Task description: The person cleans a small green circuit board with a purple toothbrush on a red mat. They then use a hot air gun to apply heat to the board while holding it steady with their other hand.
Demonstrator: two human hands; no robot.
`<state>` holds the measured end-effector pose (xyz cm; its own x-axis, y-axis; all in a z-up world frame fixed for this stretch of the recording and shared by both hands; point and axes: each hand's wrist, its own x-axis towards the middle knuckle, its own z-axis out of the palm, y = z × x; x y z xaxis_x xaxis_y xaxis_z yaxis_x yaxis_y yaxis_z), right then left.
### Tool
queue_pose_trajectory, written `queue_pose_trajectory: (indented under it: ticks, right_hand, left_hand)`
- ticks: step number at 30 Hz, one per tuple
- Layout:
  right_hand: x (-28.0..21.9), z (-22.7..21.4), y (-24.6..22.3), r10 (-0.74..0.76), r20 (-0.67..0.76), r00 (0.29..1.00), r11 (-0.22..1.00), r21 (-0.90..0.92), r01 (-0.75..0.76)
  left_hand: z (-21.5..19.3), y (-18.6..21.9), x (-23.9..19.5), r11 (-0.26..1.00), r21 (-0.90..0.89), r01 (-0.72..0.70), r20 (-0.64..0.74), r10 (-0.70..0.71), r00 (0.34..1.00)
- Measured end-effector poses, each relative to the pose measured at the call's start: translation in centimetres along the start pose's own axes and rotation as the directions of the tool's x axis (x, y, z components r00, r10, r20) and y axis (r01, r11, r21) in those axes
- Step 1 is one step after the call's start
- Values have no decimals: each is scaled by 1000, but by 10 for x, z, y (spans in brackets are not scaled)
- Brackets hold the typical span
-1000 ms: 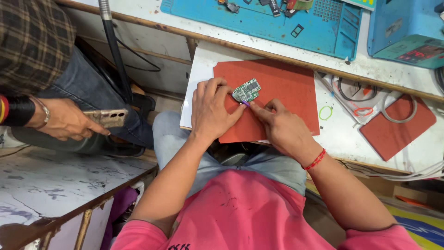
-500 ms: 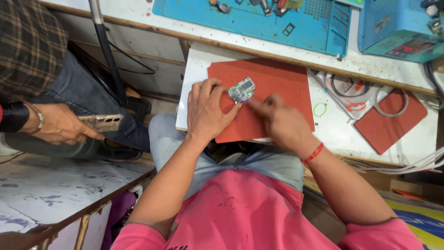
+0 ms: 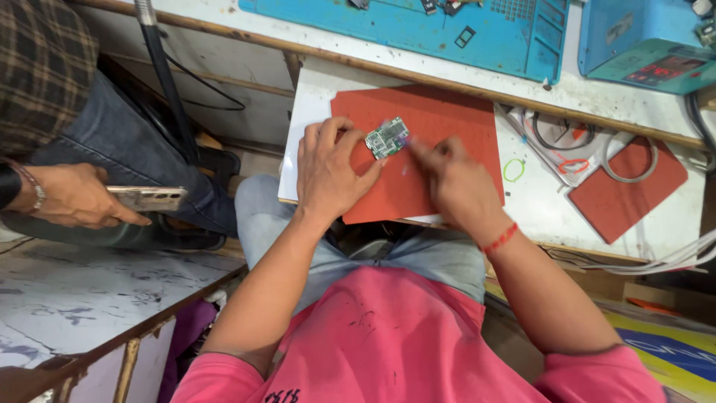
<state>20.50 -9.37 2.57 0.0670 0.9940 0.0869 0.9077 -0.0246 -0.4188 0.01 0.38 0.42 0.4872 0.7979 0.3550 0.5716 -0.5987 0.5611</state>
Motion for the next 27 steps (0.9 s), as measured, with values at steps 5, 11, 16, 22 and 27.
queue_pose_trajectory:
  ticks: [5, 11, 16, 22, 27]
  right_hand:
    - [1, 0, -8, -42, 90, 995, 999, -7, 43]
    - [2, -11, -11, 56, 129, 990, 998, 29, -60]
    - [-10, -16, -8, 100, 118, 988, 994, 30, -105]
    - [9, 7, -8, 96, 37, 995, 993, 61, -98]
    - [9, -1, -8, 60, 125, 990, 998, -1, -60]
  left_hand:
    - [-3, 0, 3, 1000, 16, -18, -10, 18, 1000]
    - [-3, 3, 4, 1000, 5, -4, -15, 4, 1000]
    - [-3, 2, 3, 1000, -1, -23, -21, 23, 1000]
    - [2, 0, 1, 1000, -4, 12, -15, -12, 1000]
    - [-2, 2, 9, 1000, -14, 19, -18, -19, 1000]
